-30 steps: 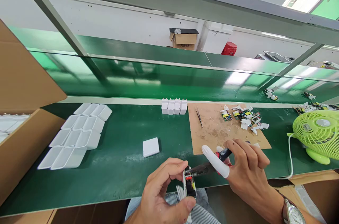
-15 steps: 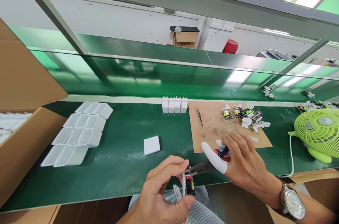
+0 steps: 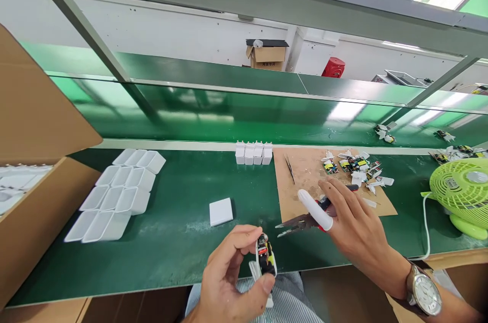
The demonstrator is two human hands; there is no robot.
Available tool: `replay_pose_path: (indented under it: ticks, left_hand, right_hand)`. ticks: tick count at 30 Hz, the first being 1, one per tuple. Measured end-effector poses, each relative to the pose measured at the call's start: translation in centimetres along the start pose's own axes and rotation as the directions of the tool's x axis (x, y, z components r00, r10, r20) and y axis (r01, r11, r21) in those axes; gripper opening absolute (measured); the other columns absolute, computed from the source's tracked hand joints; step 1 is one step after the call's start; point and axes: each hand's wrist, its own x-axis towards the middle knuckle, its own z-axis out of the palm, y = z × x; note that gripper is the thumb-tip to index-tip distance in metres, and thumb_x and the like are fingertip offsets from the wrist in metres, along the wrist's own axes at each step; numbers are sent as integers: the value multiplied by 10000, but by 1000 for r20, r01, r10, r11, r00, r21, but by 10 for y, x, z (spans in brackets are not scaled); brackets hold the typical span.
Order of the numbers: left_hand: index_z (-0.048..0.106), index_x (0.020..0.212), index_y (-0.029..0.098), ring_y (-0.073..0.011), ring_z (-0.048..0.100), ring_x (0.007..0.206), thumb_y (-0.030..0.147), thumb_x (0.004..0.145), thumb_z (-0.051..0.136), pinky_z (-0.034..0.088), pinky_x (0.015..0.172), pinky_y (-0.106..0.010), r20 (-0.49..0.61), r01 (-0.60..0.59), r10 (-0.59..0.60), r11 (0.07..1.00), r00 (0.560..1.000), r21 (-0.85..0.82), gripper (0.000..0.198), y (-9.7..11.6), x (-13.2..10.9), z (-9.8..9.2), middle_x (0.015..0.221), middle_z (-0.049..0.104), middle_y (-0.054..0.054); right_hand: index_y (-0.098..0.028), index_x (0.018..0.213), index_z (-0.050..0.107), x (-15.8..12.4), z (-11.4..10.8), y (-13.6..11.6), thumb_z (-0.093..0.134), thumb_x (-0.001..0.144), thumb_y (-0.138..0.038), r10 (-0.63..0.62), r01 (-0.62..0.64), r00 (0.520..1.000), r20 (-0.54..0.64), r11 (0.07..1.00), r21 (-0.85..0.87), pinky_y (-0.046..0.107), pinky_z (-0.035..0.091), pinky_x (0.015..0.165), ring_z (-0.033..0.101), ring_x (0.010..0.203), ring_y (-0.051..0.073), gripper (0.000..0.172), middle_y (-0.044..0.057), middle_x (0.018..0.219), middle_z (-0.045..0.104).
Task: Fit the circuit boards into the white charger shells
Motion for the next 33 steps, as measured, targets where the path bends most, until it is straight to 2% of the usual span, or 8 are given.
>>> replay_pose_path:
  ticks: [8,13,20,24,33]
  left_hand:
    - [736,1202,170,-207,724,894,245,767,858,635,768,-259,-4,51,-51,999,999,-6,458,-1,-6,-1,1057,707,-136]
    - [726,1237,172,-211,738,929,221,784,839,635,829,-271,-9,48,-49,998,999,-35,470,-5,-10,-1,1108,704,-145]
    - [745,1211,162,-227,755,952,230,735,881,647,844,-281,-23,68,-68,998,997,-20,499,-4,-11,-1,1095,733,-149]
    - [711,1287,174,-241,768,965,219,736,881,650,878,-310,-27,105,-105,994,994,-6,578,-4,-12,0,1097,761,-146]
    - [739,1244,186,-250,751,969,163,741,854,652,811,-308,6,-14,14,1000,1000,-9,516,-3,-5,0,997,764,-132]
  right_hand:
    - [-275,1419,534,1,2,-16,578,825,47,30,-32,998,-52,998,-50,368,497,912,625,1133,265,677,110,1144,672]
    - [-329,1442,527,-1,1,-17,616,838,-6,26,-27,999,-44,999,-32,365,489,908,601,1154,257,691,91,1184,663]
    - [-348,1437,544,-2,-1,-19,624,867,-80,32,-33,999,-39,999,-18,353,479,912,590,1164,247,635,82,1194,671]
    - [-378,1433,560,-3,-1,-20,639,865,-91,25,-25,999,-41,1000,-14,347,466,920,595,1145,240,641,66,1176,679]
    - [-319,1471,547,3,-2,-17,609,870,-84,-42,41,999,-30,998,-43,359,440,844,615,1055,268,648,91,1036,680]
